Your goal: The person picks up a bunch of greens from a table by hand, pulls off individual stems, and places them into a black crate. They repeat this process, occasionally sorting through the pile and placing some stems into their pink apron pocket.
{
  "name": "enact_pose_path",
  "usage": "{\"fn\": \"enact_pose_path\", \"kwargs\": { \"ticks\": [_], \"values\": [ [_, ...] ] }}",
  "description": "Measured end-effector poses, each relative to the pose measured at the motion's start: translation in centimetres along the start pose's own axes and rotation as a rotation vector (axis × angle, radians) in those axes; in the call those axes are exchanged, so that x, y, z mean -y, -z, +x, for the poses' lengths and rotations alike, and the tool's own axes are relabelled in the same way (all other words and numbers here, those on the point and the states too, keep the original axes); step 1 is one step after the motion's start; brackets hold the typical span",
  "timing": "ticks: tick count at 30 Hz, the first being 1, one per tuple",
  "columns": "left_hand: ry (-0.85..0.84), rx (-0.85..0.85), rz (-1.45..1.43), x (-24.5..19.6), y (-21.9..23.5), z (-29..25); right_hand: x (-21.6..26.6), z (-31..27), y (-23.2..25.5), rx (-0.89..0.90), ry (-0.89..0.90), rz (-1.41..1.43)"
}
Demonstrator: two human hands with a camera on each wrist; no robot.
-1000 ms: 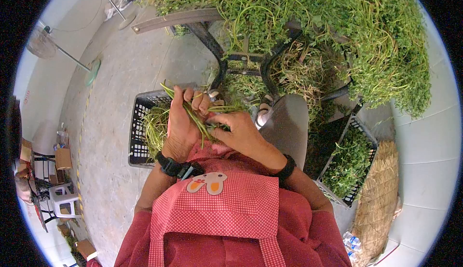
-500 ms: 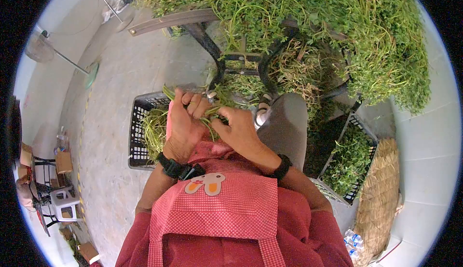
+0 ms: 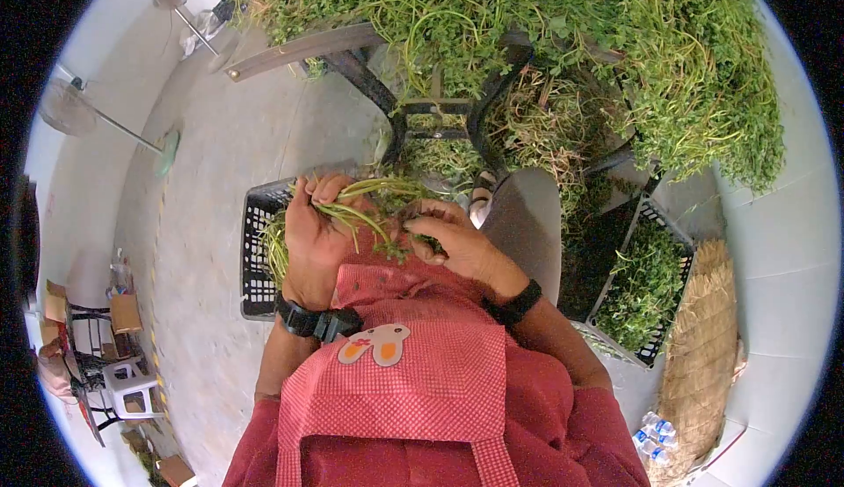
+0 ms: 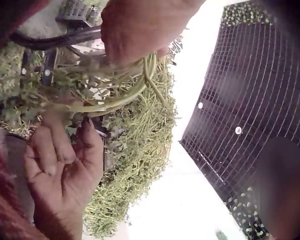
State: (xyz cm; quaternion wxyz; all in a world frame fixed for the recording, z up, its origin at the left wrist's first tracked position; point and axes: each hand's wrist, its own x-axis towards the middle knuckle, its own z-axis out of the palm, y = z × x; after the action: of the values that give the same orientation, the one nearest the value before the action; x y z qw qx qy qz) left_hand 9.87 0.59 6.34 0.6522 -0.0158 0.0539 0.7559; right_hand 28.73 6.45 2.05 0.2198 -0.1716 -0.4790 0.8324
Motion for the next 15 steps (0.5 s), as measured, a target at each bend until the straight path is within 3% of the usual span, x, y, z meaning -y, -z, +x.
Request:
{"fn": "enact_pose_path", "kwargs": {
  "ticks": [5,7,8,10,11,13,15],
  "values": [
    [-0.05,-0.084,0.006,0.0,0.4,0.1,0.7,0.1,-0.7,-0.087,0.009,0.193],
    [-0.024,-0.108,-0.013,0.1,0.4,0.1,2.0,0.0,-1.6,-0.156,-0.022,-0.121],
    [-0.02,-0.111,-0.012,0.2,0.5,0.1,1.2,0.6,-1.3,-0.16,-0.023,-0.118],
    [0.0,-0.077,-0.013,0.2,0.6,0.2,-0.5,2.2,-0.7,-0.223,0.53,-0.681],
    [0.0,-0.076,-0.012,0.2,0.6,0.3,-0.6,2.2,-0.6,-0.224,0.531,-0.681],
    [0.025,-0.053,-0.049,0.3,0.9,0.2,0.2,2.0,-1.4,-0.087,0.343,-0.82],
    [0.014,-0.048,0.016,0.6,1.4,0.3,-0.6,2.3,-2.2,-0.1,0.386,-0.775]
  ]
}}
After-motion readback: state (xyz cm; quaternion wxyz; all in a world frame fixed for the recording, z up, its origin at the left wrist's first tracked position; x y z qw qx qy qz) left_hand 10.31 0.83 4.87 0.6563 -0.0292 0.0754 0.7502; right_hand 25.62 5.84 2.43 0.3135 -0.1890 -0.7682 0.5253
